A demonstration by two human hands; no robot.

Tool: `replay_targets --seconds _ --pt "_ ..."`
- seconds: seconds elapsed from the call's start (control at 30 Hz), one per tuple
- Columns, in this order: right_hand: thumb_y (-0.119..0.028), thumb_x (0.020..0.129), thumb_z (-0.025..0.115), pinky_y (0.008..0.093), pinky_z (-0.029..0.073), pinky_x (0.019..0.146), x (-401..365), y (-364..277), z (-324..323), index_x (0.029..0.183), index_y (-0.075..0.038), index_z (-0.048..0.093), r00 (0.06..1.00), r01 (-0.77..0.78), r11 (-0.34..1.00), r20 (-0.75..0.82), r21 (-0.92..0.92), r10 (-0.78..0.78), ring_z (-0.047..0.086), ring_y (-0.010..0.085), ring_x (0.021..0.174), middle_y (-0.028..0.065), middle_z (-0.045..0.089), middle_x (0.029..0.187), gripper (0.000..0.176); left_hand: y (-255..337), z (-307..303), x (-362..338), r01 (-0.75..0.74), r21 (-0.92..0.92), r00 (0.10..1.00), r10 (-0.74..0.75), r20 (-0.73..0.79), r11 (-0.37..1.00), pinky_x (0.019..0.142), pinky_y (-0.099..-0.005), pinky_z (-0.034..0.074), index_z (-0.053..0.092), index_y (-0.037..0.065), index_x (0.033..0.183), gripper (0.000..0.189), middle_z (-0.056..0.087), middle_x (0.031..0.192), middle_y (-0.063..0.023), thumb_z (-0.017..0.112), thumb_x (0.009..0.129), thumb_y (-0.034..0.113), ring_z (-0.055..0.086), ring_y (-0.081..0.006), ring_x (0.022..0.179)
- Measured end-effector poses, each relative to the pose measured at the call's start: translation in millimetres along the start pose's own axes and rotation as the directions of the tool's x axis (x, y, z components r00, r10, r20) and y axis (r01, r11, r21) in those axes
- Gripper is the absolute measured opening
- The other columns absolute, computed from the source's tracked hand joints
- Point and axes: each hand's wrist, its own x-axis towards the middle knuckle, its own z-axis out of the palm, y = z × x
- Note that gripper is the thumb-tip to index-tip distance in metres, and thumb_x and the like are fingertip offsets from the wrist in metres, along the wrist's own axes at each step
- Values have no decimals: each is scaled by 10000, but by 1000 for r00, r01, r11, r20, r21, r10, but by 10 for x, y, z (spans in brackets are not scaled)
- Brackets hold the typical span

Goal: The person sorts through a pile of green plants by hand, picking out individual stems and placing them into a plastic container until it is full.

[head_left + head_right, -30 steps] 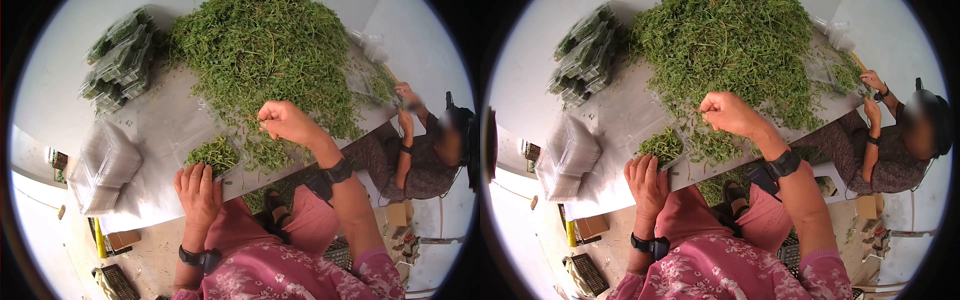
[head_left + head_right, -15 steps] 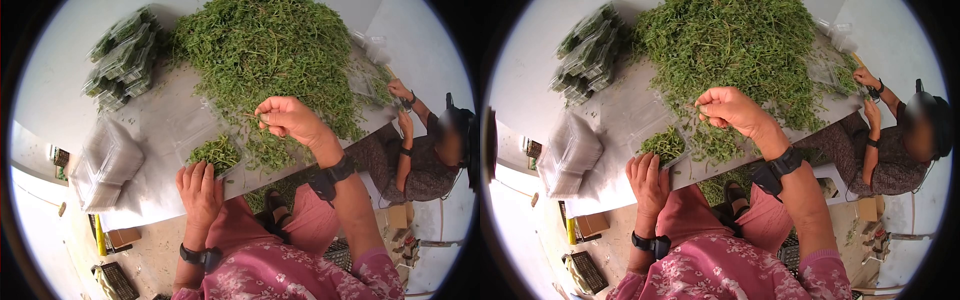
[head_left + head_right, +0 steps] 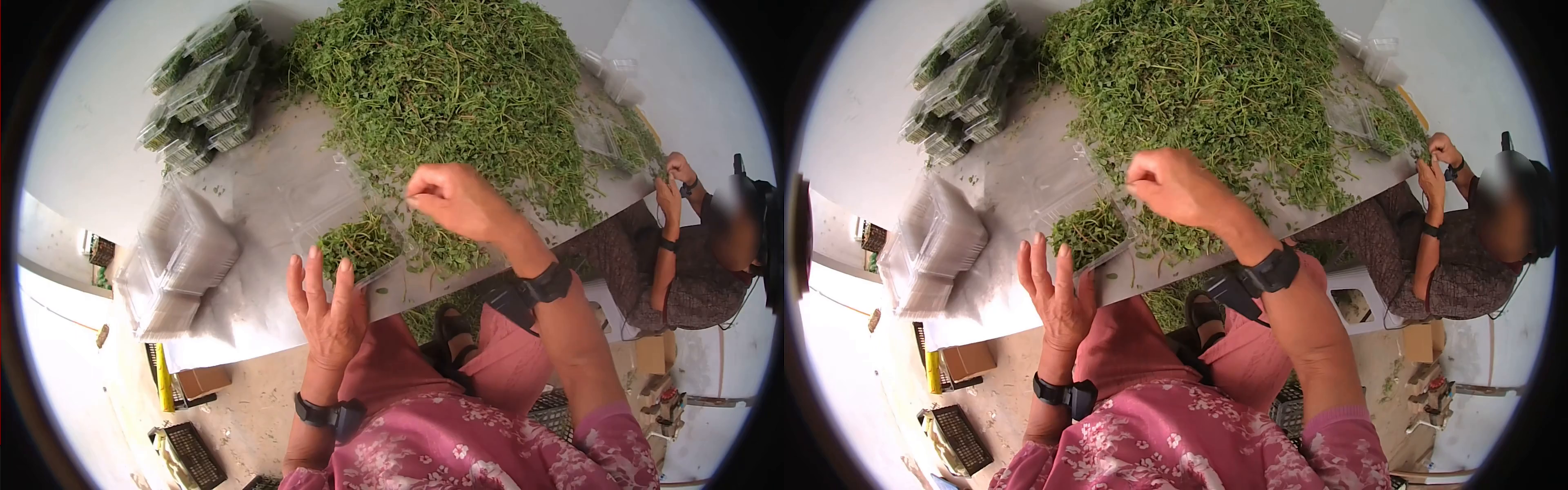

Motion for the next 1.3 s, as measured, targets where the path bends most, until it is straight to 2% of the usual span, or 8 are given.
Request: replay_targets --seconds 0.13,0.27,0.47,0.6,0.8,0.9,1.2,1.3 --pt "-111 864 695 427 507 625 -167 109 -129 818 23 650 989 -111 975 77 -192 127 667 326 665 203 657 735 148 33 -30 46 36 0 995 -35 96 999 1135 -573 331 600 41 1318 526 475 1496 -197 740 812 81 349 -474 1426" --pt "-127 856 717 455 496 657 -300 135 5 833 -2 650 972 -136 844 93 -518 214 665 364 759 168 683 778 144 41 -31 91 50 11 986 -51 157 999 1110 -555 349 672 7 1193 390 591 1381 -166 721 816 92 430 -436 1377" --pt "-77 875 675 385 485 581 -248 345 -91 871 3 638 985 -55 950 137 -307 101 638 247 626 126 665 747 89 34 -30 98 40 9 989 -41 142 999 1074 -546 371 668 -4 1172 397 630 1296 -165 712 784 69 503 -416 1294" --pt "-49 943 611 275 457 539 -221 191 -285 974 14 615 942 -237 966 265 98 204 588 86 589 18 614 721 70 34 -26 104 35 8 991 -35 131 999 1066 -546 379 666 -9 1167 399 635 1272 -167 713 778 69 519 -416 1269" --pt "-50 921 630 295 466 556 -232 317 -292 1016 19 653 957 -218 971 217 93 194 577 97 613 33 636 745 119 32 -21 117 22 3 993 -23 112 1000 1045 -540 397 663 -13 1157 389 637 1242 -166 709 779 63 537 -410 1231" --pt "-47 895 650 322 484 581 -211 399 -286 993 14 678 982 -22 992 184 -126 45 582 112 629 50 659 741 119 27 -23 118 20 -5 995 -19 102 1000 1036 -536 403 660 -14 1154 385 637 1231 -163 708 779 62 543 -407 1215" --pt "-63 863 685 387 503 626 -168 473 -448 893 6 670 973 -227 905 -113 -359 200 648 220 647 109 668 713 77 24 -12 120 17 -24 996 -14 88 1000 1026 -533 408 656 -13 1144 373 635 1205 -158 703 779 51 549 -400 1196" --pt "-55 821 712 405 505 642 -218 504 -342 877 0 669 990 -138 878 -102 -457 102 660 260 685 127 674 738 90 23 -13 126 13 -24 996 -11 88 1000 1024 -533 408 655 -16 1143 374 635 1200 -160 704 778 49 551 -399 1193"
